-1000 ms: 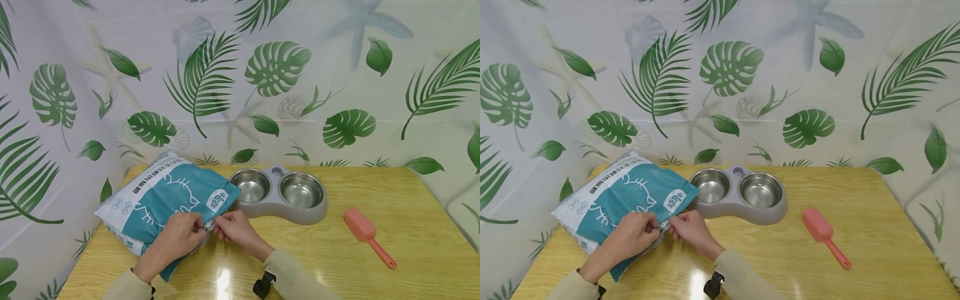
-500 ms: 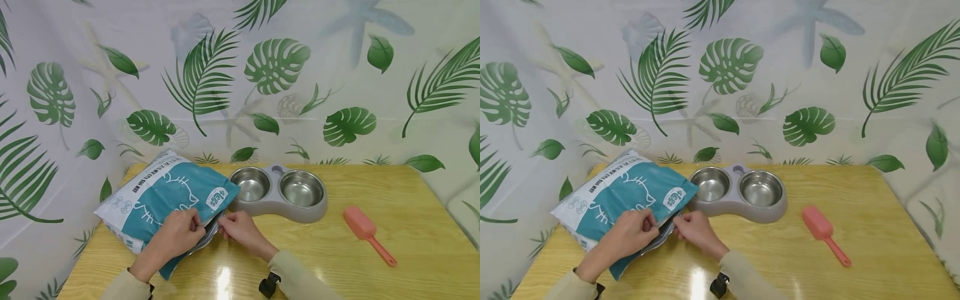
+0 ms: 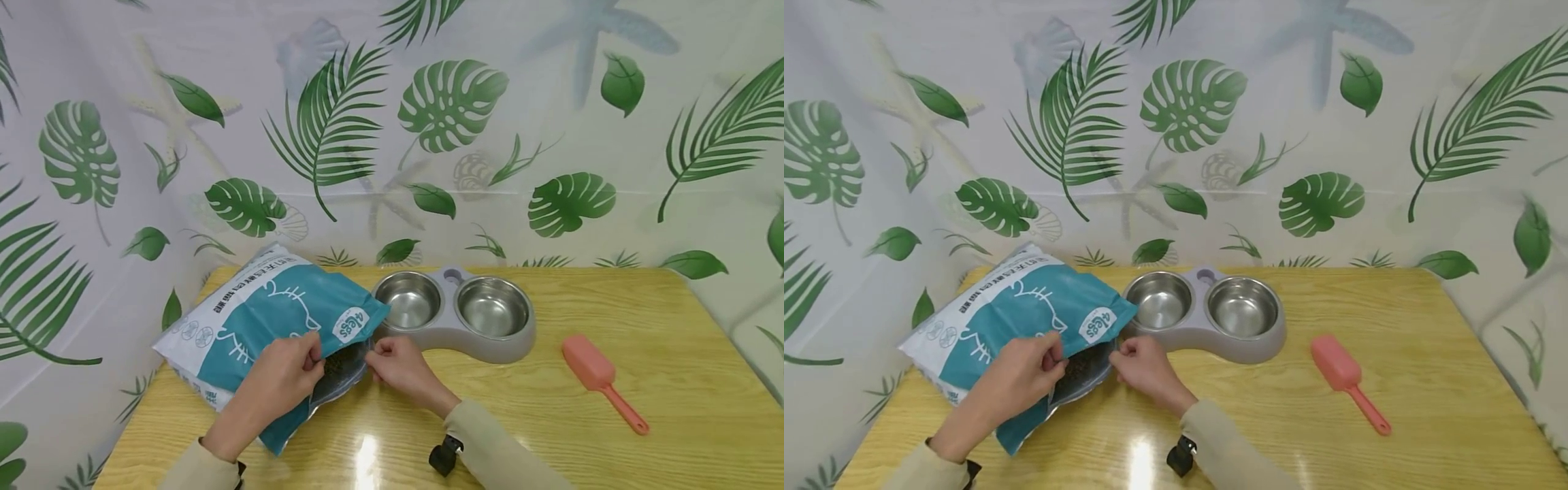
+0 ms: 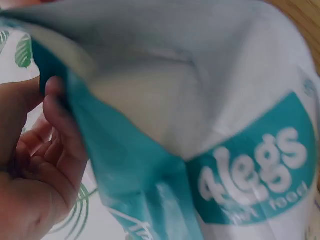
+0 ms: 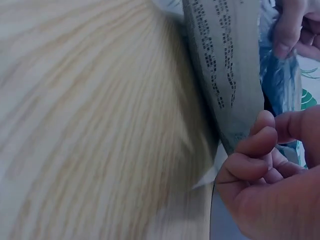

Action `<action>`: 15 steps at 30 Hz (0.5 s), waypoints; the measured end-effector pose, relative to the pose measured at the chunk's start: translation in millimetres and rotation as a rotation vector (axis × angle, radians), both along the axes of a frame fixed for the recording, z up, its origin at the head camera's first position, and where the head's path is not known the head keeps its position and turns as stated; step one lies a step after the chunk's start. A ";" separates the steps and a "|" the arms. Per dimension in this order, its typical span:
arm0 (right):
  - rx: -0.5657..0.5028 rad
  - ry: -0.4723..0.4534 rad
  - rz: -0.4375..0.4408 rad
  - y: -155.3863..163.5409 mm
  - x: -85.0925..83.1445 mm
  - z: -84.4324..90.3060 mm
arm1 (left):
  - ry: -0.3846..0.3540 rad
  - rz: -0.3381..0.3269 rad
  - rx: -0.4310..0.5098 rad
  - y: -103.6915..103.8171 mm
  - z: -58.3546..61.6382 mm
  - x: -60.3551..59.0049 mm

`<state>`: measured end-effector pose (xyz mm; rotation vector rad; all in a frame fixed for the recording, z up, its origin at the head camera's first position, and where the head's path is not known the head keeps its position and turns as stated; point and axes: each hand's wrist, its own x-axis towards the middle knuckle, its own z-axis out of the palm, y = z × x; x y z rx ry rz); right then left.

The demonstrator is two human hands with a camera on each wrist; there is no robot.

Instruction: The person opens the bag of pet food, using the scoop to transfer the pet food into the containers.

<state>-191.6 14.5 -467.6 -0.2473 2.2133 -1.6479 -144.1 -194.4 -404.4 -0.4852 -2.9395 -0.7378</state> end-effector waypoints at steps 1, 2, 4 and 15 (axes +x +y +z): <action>0.010 0.009 0.005 0.8 0.3 -0.5 | 0.011 0.004 0.001 -1.4 0.9 0.0; 0.015 0.015 0.009 1.5 0.6 -0.9 | 0.023 0.008 0.003 -2.7 1.8 0.1; 0.027 0.022 0.015 2.0 0.7 -2.3 | 0.038 0.011 0.014 -4.8 4.0 0.5; 0.074 0.019 0.044 5.4 1.4 -9.6 | 0.074 0.016 0.074 -8.5 28.5 2.8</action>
